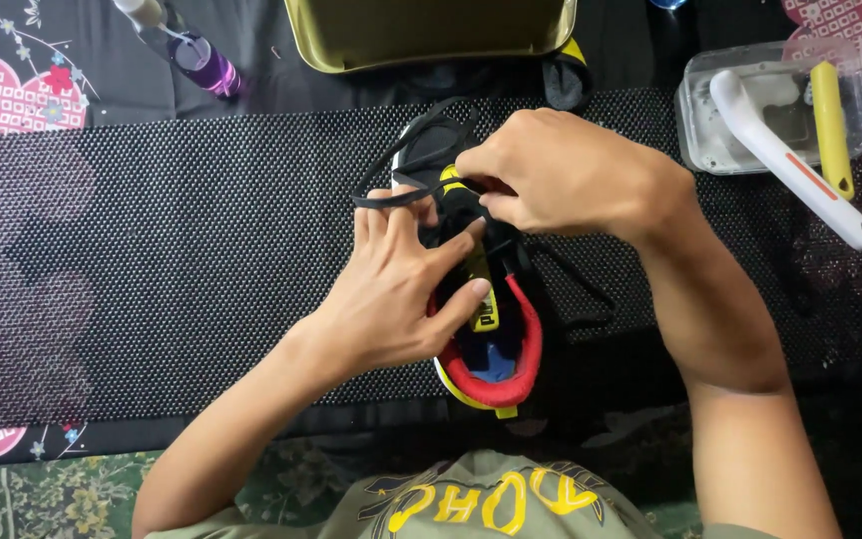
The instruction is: Wiping a container, inserting an insole into a shoe, and lacing the shoe on a workbench.
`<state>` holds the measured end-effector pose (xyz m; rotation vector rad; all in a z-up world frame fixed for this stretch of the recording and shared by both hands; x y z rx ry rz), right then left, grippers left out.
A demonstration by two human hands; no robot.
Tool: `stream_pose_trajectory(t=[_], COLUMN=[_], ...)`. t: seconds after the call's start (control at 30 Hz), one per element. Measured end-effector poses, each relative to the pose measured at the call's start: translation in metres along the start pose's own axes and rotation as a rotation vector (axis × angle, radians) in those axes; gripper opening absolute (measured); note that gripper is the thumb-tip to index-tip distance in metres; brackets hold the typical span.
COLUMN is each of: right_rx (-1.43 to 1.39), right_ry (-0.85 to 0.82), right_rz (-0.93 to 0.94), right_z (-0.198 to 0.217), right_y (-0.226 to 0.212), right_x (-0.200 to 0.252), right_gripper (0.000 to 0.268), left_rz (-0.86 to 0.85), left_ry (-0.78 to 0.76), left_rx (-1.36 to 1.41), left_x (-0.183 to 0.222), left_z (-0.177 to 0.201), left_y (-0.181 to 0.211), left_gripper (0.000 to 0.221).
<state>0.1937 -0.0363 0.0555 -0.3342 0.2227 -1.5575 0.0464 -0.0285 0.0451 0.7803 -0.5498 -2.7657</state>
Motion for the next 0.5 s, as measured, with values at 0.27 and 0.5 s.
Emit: stream_pose_trajectory(t=[0.27, 0.5], right_rx=[-0.17, -0.066], right_ry=[-0.052, -0.108], right_rz=[0.035, -0.164], right_z=[-0.001, 0.001], right_y=[0.003, -0.001], right_x=[-0.008, -0.003], right_gripper=[0.016, 0.011], left_rz=[-0.014, 0.008], left_ry=[0.03, 0.016], left_rx=[-0.046, -0.046], left_x=[-0.001, -0.005], left_z=[0.004, 0.006], left_y=[0.004, 0.007], left_gripper=[0.058, 0.058])
Point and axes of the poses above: each hand's wrist, its own x-axis away from the middle knuckle, its own z-axis out of the back of the hand, y = z × x, the point moved 7 cm from there along -x, towards the middle knuckle, and after that the axes turned 15 degrees about y, right-handed, at the moved point
